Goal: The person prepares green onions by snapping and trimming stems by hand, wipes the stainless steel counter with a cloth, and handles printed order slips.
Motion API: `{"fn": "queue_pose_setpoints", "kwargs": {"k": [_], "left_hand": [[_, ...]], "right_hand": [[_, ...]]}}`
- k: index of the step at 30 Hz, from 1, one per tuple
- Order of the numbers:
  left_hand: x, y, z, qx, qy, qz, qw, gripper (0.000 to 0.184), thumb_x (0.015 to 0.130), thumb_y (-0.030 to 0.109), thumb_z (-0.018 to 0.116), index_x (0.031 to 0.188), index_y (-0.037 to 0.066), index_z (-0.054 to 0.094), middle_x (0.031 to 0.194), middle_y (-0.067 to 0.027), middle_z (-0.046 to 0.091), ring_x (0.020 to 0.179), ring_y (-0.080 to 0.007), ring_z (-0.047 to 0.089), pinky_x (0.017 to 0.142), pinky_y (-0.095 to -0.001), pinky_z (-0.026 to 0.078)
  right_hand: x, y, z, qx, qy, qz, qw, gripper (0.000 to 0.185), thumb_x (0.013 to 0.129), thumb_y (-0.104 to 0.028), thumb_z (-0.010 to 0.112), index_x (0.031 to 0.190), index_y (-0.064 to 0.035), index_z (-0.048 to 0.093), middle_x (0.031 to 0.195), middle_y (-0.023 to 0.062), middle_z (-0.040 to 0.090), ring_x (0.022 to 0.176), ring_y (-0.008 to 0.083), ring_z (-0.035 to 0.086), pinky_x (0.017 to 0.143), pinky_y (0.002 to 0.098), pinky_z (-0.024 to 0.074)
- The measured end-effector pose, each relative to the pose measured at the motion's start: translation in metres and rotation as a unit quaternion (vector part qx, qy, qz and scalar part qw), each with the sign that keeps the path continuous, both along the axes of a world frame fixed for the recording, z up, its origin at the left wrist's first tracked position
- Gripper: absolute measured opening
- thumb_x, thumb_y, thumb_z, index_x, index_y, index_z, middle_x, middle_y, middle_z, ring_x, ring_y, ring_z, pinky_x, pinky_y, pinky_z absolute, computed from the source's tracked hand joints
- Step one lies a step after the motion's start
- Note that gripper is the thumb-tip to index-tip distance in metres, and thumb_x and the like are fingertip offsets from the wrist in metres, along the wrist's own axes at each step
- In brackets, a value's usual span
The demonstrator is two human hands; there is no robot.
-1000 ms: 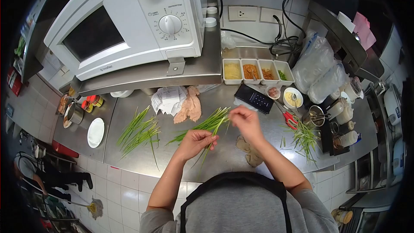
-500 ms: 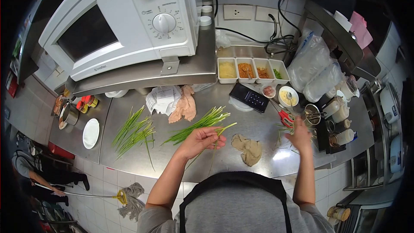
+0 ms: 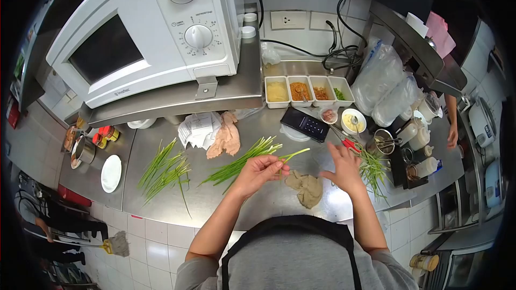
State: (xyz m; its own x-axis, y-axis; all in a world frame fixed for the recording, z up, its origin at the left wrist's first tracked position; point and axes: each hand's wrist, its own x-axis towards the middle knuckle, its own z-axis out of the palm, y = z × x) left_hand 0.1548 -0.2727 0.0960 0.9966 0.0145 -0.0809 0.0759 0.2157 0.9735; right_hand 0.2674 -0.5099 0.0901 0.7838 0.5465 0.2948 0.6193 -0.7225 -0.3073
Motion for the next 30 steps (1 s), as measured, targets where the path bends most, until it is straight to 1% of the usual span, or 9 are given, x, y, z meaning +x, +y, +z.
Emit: {"fn": "queue_pose_setpoints", "kwargs": {"k": [1, 2, 4, 7, 16, 22, 25, 28, 30], "left_hand": [[0.003, -0.003, 0.0, 0.007, -0.01, 0.001, 1.0, 0.02, 0.091, 0.02, 0.057, 0.102, 0.004, 0.062, 0.095, -0.0068, 0.066, 0.086, -0.0141, 0.064, 0.074, -0.027, 0.052], [0.005, -0.007, -0.001, 0.008, -0.014, 0.001, 1.0, 0.02, 0.09, 0.02, 0.058, 0.102, 0.004, 0.063, 0.094, -0.0064, 0.066, 0.085, -0.0133, 0.063, 0.074, -0.0266, 0.052], [0.008, -0.011, -0.002, 0.013, -0.021, 0.002, 1.0, 0.021, 0.089, 0.02, 0.06, 0.101, 0.004, 0.065, 0.092, -0.0054, 0.066, 0.085, -0.0116, 0.063, 0.073, -0.0257, 0.051], [0.008, -0.01, -0.008, 0.05, -0.043, 0.015, 0.998, 0.02, 0.088, 0.018, 0.062, 0.101, 0.004, 0.066, 0.089, -0.0037, 0.067, 0.083, -0.0092, 0.061, 0.072, -0.0234, 0.05], [0.003, -0.001, -0.007, 0.126, -0.046, 0.043, 0.99, 0.015, 0.085, 0.012, 0.064, 0.096, 0.002, 0.067, 0.085, -0.0002, 0.065, 0.073, -0.0052, 0.056, 0.069, -0.0201, 0.046], [0.014, 0.003, -0.02, 0.112, -0.039, 0.156, 0.981, 0.014, 0.088, 0.015, 0.06, 0.091, 0.003, 0.066, 0.078, 0.0009, 0.062, 0.065, -0.0049, 0.053, 0.062, -0.0192, 0.043], [0.01, 0.004, -0.016, 0.018, 0.015, 0.168, 0.985, 0.02, 0.091, 0.021, 0.055, 0.093, 0.004, 0.064, 0.074, 0.0018, 0.058, 0.06, -0.0048, 0.048, 0.056, -0.0189, 0.039], [0.002, 0.005, -0.01, -0.018, 0.059, 0.027, 0.998, 0.026, 0.094, 0.027, 0.049, 0.095, 0.005, 0.063, 0.072, 0.0029, 0.054, 0.057, -0.0044, 0.042, 0.053, -0.0187, 0.034], [-0.005, 0.004, -0.001, -0.036, 0.075, -0.03, 0.996, 0.029, 0.095, 0.029, 0.047, 0.096, 0.006, 0.064, 0.07, 0.0038, 0.052, 0.057, -0.0036, 0.039, 0.052, -0.0183, 0.031]], "right_hand": [[-0.001, 0.005, 0.007, 0.081, 0.027, 0.064, 0.994, 0.056, 0.071, -0.031, 0.075, 0.12, -0.0086, 0.058, 0.112, 0.011, 0.057, 0.097, 0.0207, 0.055, 0.086, 0.0409, 0.0403], [-0.004, 0.014, 0.01, 0.177, 0.179, 0.101, 0.963, 0.051, 0.073, -0.029, 0.074, 0.117, -0.0073, 0.059, 0.106, 0.009, 0.059, 0.092, 0.0171, 0.055, 0.082, 0.0368, 0.0415], [-0.013, 0.034, 0.015, 0.354, 0.456, 0.165, 0.8, 0.039, 0.078, -0.024, 0.071, 0.111, -0.0047, 0.062, 0.095, 0.005, 0.063, 0.082, 0.0101, 0.056, 0.075, 0.0286, 0.044], [-0.018, 0.055, 0.006, 0.49, 0.507, 0.15, 0.693, 0.018, 0.085, -0.015, 0.064, 0.099, -0.002, 0.066, 0.083, 0.0015, 0.063, 0.072, 0.0059, 0.053, 0.069, 0.0206, 0.0424], [-0.016, 0.064, 0.014, 0.379, 0.355, 0.15, 0.842, 0.014, 0.084, -0.013, 0.067, 0.085, 0.0004, 0.068, 0.074, 0.0011, 0.061, 0.064, 0.0049, 0.05, 0.058, 0.0213, 0.0398], [-0.026, 0.066, 0.03, 0.389, 0.262, 0.191, 0.862, 0.011, 0.084, -0.01, 0.065, 0.085, 0.0008, 0.069, 0.078, 0.0038, 0.063, 0.068, 0.008, 0.054, 0.062, 0.0207, 0.0411], [-0.022, 0.064, 0.035, 0.421, 0.383, 0.154, 0.808, 0.013, 0.085, -0.01, 0.064, 0.086, 0.0015, 0.068, 0.076, 0.0041, 0.063, 0.067, 0.0084, 0.055, 0.063, 0.0216, 0.0427], [-0.008, 0.068, 0.021, 0.504, 0.47, 0.119, 0.715, 0.016, 0.084, -0.016, 0.067, 0.088, -0.0003, 0.068, 0.077, 0.0031, 0.065, 0.066, 0.0082, 0.057, 0.062, 0.0215, 0.0454], [0.0, 0.07, 0.016, 0.523, 0.475, 0.1, 0.7, 0.017, 0.084, -0.016, 0.066, 0.089, -0.0002, 0.068, 0.076, 0.0031, 0.065, 0.064, 0.0076, 0.056, 0.061, 0.0212, 0.046]]}}
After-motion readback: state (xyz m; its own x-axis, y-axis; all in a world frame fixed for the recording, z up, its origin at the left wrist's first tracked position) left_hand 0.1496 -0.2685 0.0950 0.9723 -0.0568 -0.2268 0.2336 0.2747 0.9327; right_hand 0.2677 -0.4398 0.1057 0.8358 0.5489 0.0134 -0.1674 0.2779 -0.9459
